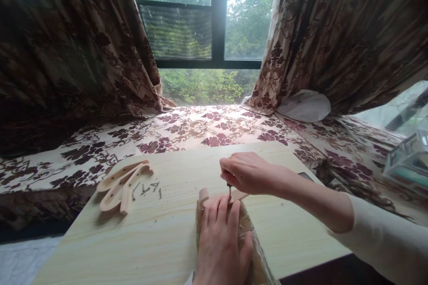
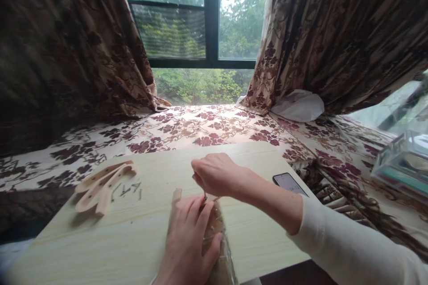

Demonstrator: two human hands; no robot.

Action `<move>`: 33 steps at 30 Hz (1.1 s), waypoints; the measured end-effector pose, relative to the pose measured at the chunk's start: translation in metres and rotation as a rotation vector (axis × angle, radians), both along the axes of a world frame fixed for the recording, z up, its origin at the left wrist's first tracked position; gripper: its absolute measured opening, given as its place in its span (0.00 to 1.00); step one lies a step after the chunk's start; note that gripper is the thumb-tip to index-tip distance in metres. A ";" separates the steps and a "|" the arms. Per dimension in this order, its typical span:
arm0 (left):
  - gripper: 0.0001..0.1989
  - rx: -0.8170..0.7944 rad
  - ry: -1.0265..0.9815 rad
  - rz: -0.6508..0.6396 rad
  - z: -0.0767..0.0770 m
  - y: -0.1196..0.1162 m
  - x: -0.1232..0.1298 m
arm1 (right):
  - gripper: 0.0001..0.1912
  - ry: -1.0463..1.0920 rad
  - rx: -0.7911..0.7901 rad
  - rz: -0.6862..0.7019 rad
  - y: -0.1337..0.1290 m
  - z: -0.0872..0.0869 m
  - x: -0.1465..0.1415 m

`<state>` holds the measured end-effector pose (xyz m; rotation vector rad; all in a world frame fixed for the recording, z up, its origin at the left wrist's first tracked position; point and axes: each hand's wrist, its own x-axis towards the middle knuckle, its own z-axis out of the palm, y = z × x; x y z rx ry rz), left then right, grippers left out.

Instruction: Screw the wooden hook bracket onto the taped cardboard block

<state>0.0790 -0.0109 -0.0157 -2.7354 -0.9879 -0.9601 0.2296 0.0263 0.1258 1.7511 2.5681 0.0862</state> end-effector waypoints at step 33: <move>0.33 0.004 0.060 0.012 0.002 -0.002 -0.001 | 0.10 0.033 -0.017 0.013 -0.002 -0.001 0.007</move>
